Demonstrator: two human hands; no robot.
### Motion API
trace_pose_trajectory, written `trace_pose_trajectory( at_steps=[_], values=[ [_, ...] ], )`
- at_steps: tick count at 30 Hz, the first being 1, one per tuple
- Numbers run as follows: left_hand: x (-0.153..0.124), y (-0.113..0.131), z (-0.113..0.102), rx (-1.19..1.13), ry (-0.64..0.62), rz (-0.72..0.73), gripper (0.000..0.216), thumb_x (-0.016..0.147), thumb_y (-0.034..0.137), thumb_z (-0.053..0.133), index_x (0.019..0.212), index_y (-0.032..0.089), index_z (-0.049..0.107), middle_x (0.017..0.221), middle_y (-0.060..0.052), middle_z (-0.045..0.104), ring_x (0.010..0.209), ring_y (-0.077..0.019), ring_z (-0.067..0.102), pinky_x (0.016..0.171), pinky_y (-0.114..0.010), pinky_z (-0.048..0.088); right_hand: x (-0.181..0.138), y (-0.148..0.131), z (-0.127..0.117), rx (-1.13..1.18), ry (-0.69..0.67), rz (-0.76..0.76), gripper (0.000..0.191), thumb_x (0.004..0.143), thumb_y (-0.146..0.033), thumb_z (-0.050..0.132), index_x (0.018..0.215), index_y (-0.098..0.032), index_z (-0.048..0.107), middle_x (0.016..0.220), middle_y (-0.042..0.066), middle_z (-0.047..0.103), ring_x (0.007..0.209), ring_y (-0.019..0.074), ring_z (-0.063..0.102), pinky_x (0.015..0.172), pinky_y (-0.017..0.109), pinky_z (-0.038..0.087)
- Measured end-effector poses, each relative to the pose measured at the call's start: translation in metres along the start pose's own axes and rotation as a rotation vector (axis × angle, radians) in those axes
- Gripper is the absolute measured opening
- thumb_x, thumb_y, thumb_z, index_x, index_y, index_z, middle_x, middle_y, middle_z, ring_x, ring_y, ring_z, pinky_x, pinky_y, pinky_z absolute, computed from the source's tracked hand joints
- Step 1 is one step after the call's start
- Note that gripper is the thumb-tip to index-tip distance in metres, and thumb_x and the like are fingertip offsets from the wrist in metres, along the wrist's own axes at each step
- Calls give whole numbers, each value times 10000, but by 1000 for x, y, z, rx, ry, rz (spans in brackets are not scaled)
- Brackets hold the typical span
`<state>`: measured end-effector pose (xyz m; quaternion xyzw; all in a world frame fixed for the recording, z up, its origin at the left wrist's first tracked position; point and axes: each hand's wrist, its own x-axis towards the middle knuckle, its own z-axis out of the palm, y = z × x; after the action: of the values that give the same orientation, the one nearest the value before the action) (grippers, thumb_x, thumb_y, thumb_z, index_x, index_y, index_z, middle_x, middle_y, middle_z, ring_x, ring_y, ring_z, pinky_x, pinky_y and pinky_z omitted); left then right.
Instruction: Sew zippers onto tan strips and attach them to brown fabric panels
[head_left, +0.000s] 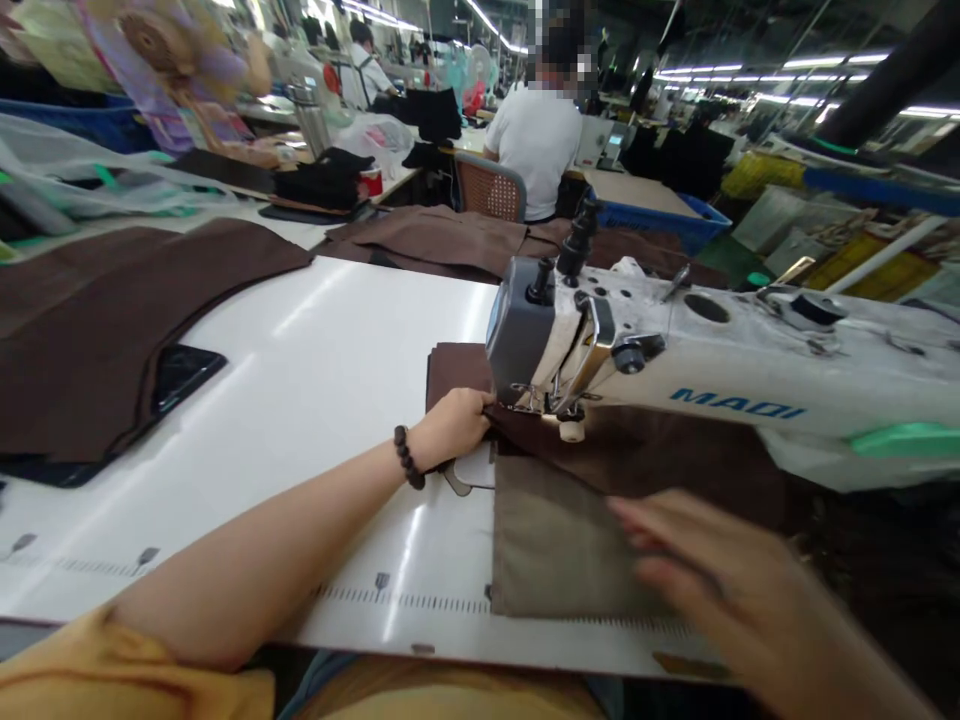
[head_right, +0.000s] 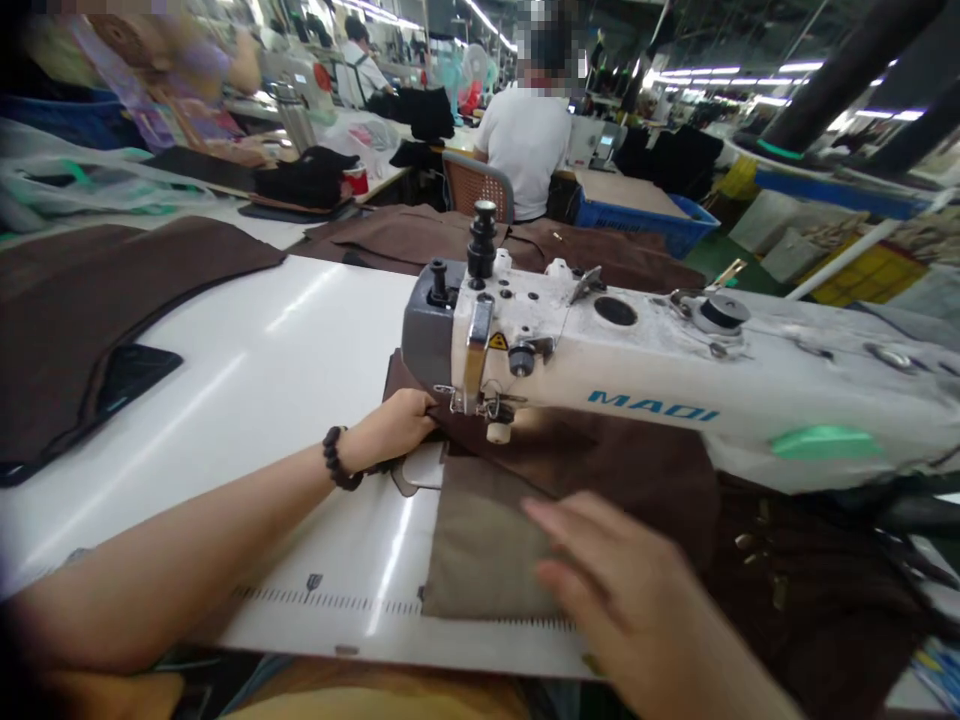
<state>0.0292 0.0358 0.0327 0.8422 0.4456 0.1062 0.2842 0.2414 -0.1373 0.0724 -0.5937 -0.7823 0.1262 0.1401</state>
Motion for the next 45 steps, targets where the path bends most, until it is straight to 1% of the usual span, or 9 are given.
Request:
trace_pose_trajectory(
  at_steps=[4, 7, 17, 27, 32, 36, 38, 42, 45],
  values=[
    [2, -2, -1, -38, -16, 0, 266, 728, 35, 419, 762, 120, 669, 704, -27, 666, 681, -150, 610, 626, -190, 435, 41, -29, 52, -1, -270, 92, 398, 827, -269, 481, 1213, -172, 489, 1007, 100, 607, 918, 212, 583, 785, 320, 460],
    [1, -2, -1, -60, -35, 19, 248, 748, 75, 441, 787, 122, 681, 695, -16, 666, 679, -150, 612, 620, -183, 434, 63, -32, 65, 5, -292, 192, 561, 781, -323, 567, 1287, -146, 403, 991, 119, 619, 927, 243, 583, 794, 338, 433],
    [-1, 1, 4, -14, -36, 85, 254, 762, 92, 467, 897, 128, 679, 870, -68, 687, 815, -195, 631, 729, -232, 448, 74, -22, 54, 243, -259, 238, 616, 712, -340, 642, 1265, -164, 437, 668, 0, 617, 634, 147, 590, 630, 235, 406],
    [-1, 1, 5, 46, -3, 104, 175, 786, 132, 506, 842, 143, 672, 828, -51, 688, 763, -175, 639, 688, -224, 467, 75, -25, 58, 82, -227, 196, 624, 717, -358, 640, 1257, -111, 447, 982, 142, 631, 901, 242, 596, 770, 306, 428],
    [-9, 7, 16, 80, 36, 129, 344, 614, 192, 722, 938, 117, 634, 919, -92, 662, 848, -239, 623, 745, -288, 485, 80, -25, 51, 192, -272, 231, 579, 712, -351, 641, 1232, -166, 466, 809, 54, 647, 751, 184, 609, 705, 264, 431],
    [-15, 12, 26, 91, 108, 162, 225, 674, 71, 608, 891, 123, 638, 958, -115, 637, 950, -247, 585, 860, -351, 448, 75, -23, 52, 259, -244, 219, 606, 708, -328, 637, 1262, -173, 445, 743, 24, 626, 689, 153, 588, 677, 246, 421],
    [-16, 10, 26, 55, 117, 214, 223, 673, 21, 554, 831, 150, 646, 930, -80, 647, 969, -217, 576, 888, -326, 436, 70, -20, 50, 369, -340, 184, 596, 717, -323, 620, 1273, -200, 444, 684, -3, 603, 627, 128, 573, 620, 224, 417],
    [-14, 0, 20, -62, 149, 264, 224, 701, 9, 482, 783, 144, 641, 811, -28, 663, 802, -149, 620, 770, -245, 496, 63, -8, 46, 696, -789, 169, 543, 811, -280, 453, 1340, -279, 331, 580, -53, 538, 414, 72, 487, 437, 174, 374],
    [-13, -5, 15, -222, 148, 268, 188, 804, 142, 454, 770, 135, 640, 728, -13, 660, 678, -127, 623, 649, -225, 524, 72, 2, 47, 519, -613, 214, 468, 846, -250, 383, 1313, -274, 384, 567, -34, 556, 438, 93, 504, 467, 202, 413]
  ],
)
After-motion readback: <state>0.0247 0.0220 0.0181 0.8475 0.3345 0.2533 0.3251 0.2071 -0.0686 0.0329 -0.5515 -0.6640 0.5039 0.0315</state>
